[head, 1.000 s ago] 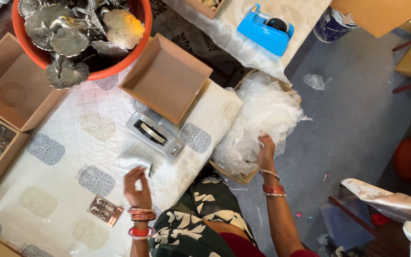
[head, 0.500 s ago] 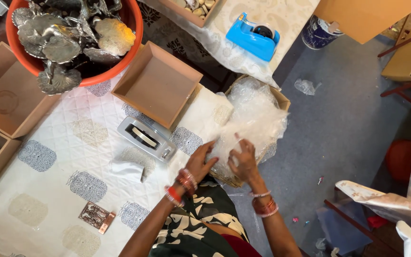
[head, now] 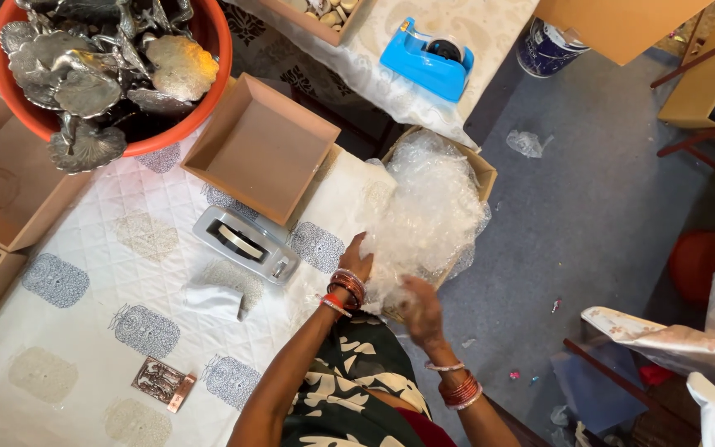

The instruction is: The person cleans a small wooden ornament with a cloth, wraps it in bubble wrap, and places it inside a small plastic bag.

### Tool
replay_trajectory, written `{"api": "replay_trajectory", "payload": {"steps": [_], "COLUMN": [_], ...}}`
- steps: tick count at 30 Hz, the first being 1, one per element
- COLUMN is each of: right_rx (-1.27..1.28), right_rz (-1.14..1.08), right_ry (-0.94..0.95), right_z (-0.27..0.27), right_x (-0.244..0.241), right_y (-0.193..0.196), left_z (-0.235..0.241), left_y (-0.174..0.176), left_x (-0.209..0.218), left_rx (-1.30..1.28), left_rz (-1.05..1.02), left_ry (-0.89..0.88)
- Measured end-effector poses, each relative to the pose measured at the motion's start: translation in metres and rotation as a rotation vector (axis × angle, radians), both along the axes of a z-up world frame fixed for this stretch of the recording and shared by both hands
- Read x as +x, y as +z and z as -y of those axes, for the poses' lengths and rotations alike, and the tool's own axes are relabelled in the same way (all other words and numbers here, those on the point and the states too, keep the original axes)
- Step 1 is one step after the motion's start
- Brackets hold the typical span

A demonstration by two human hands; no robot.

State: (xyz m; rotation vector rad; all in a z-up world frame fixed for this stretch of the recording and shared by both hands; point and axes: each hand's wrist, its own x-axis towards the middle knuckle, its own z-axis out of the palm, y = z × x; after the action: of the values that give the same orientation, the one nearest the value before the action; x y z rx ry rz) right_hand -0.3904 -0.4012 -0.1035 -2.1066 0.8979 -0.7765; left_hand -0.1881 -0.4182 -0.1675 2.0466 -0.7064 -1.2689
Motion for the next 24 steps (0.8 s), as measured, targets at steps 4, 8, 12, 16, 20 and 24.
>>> {"api": "replay_trajectory", "payload": {"steps": [4, 8, 12, 16, 20, 24], "right_rx": [0.554, 0.718, 0.96, 1.023, 1.223, 1.264], "right_rz": [0.362, 0.286, 0.367, 0.954, 1.199, 1.304], "right_ry": [-0.602, -0.692, -0.726, -0.566, -0.683, -0.708], "right_z": [0.035, 0.078, 0.111, 0.165, 0.165, 0.163], "right_x": [-0.004, 0.011, 0.018, -0.066, -0.07, -0.076], "right_y": [-0.032, -0.024, -0.033, -0.2, -0.125, -0.097], "left_z": [-0.009, -0.015, -0.028, -0.043, -0.05, -0.023], "left_y": [-0.042, -0.046, -0.067, -0.091, -0.117, 0.011], "left_x": [0.01, 0.014, 0.014, 0.025, 0.028, 0.017], "left_rx": [-0.143, -0.053, -0.132, -0.21, -0.158, -0.146], "left_rz": [-0.065, -0.268, -0.169, -0.043, -0.038, -0.097], "left_ry": [0.091, 0.099, 0.078, 0.153, 0.235, 0.373]}}
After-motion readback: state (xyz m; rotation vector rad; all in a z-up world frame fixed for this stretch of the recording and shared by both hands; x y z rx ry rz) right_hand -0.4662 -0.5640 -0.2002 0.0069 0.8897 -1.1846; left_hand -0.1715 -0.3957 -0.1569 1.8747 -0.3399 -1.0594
